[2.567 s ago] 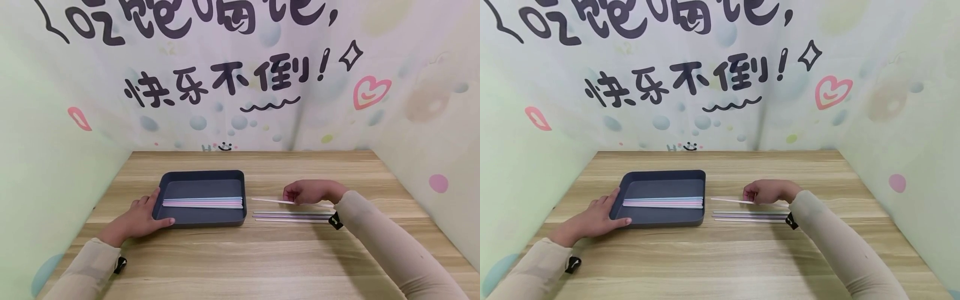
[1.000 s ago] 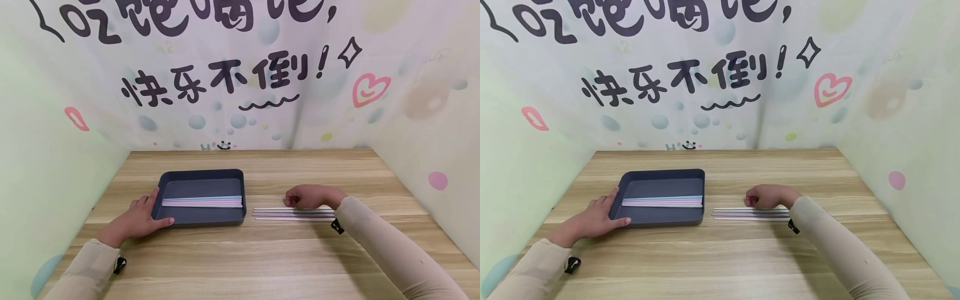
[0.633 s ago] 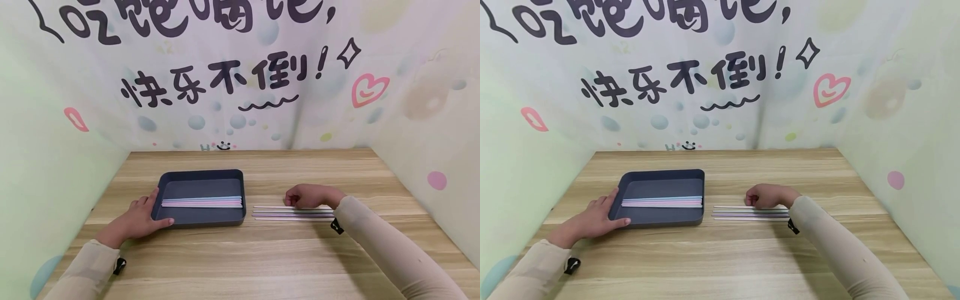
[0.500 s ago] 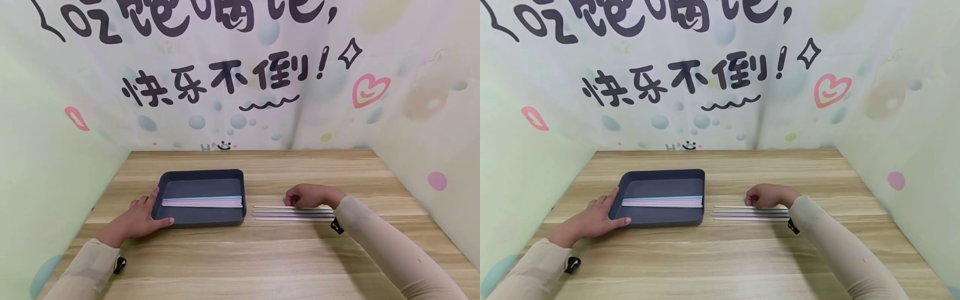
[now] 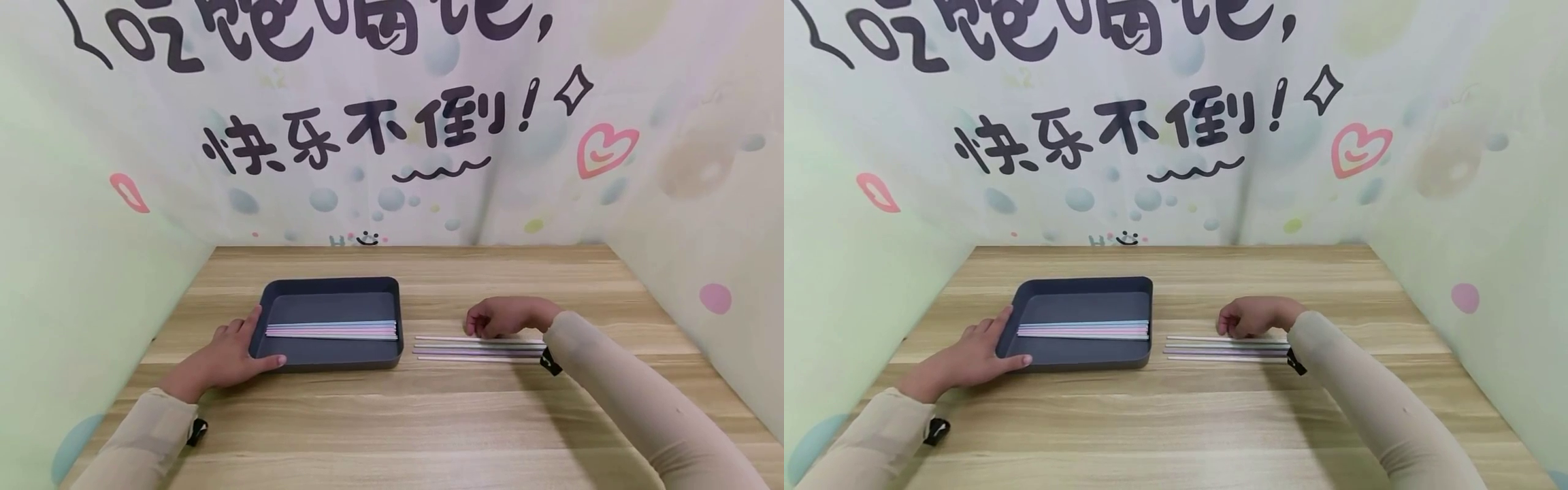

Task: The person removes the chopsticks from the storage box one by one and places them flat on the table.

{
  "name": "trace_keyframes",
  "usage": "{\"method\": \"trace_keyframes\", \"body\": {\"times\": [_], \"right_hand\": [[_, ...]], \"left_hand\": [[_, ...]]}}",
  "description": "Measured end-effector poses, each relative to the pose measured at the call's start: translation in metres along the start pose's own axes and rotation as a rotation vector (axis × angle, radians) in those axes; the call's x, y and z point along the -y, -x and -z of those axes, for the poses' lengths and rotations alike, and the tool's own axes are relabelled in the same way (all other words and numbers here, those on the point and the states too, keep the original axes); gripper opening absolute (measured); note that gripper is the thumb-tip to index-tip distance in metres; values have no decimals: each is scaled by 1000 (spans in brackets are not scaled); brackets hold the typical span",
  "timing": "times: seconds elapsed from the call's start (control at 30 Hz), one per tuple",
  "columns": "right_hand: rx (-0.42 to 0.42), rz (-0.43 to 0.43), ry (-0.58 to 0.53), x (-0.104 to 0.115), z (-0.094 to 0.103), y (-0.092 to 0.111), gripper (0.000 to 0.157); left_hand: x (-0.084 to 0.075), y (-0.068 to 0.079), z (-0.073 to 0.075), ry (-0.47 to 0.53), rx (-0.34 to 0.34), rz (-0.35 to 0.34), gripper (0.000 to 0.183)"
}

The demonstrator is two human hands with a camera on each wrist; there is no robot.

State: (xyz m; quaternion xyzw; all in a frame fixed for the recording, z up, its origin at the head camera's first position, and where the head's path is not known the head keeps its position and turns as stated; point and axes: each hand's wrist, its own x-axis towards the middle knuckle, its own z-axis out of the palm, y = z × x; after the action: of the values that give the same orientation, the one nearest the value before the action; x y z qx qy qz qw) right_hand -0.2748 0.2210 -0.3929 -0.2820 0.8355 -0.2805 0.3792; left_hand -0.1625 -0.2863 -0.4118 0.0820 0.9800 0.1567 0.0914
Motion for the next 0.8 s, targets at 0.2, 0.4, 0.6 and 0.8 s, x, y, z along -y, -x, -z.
{"method": "trace_keyframes", "body": {"times": [0.2, 0.4, 0.6, 0.8], "right_hand": [[16, -51, 32, 5, 6, -5, 22], [-31, 18, 171, 22, 15, -13, 13], [-44, 46, 234, 57, 19, -27, 16], [-41, 47, 287, 86, 17, -42, 18]], "left_hand": [[1, -1, -2, 5, 3, 2, 122], [2, -4, -1, -4, 5, 5, 122], [2, -2, -2, 4, 6, -1, 121], [2, -1, -1, 7, -3, -4, 119]]}}
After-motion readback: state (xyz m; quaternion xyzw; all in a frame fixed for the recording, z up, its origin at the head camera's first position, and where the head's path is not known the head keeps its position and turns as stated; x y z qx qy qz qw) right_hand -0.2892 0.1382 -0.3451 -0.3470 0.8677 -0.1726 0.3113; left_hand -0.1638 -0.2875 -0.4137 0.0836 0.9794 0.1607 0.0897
